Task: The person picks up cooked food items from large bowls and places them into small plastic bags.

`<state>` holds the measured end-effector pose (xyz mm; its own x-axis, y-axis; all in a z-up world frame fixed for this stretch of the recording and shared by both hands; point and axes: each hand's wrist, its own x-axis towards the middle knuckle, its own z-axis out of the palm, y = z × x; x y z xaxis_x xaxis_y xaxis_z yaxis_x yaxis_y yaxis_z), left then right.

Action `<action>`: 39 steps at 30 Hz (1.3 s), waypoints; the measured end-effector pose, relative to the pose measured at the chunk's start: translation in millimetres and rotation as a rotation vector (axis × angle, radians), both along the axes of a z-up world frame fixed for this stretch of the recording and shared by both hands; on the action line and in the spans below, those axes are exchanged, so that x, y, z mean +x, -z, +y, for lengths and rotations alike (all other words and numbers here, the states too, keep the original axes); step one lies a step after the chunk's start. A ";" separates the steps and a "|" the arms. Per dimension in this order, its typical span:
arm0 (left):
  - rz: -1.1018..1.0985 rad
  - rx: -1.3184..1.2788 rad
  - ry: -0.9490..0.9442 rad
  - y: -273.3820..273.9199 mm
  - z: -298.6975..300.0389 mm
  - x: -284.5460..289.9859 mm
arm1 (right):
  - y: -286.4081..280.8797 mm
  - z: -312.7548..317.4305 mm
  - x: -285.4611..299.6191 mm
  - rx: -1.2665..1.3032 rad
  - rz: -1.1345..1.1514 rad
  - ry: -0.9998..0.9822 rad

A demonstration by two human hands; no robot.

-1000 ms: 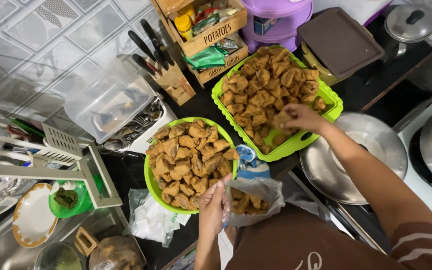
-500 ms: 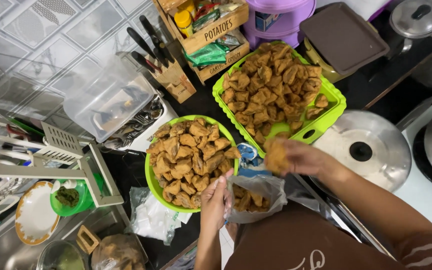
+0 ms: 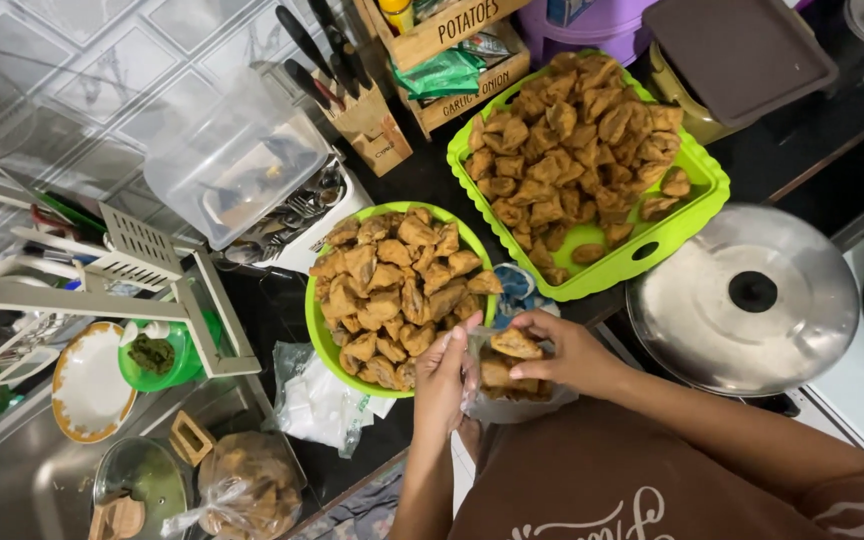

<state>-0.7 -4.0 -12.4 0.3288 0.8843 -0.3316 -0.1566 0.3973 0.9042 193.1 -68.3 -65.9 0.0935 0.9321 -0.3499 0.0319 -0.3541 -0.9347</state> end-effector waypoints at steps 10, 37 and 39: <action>-0.003 -0.013 -0.009 0.2 3.6 -1.5 | 7.4 -1.1 6.4 0.024 0.268 0.042; 0.091 -0.069 0.098 -4.0 12.4 -7.7 | 0.3 99.2 120.1 -0.726 -1.194 -0.385; 0.099 -0.073 0.111 -3.8 12.5 -8.1 | 15.5 100.2 115.8 -0.675 -1.184 -0.307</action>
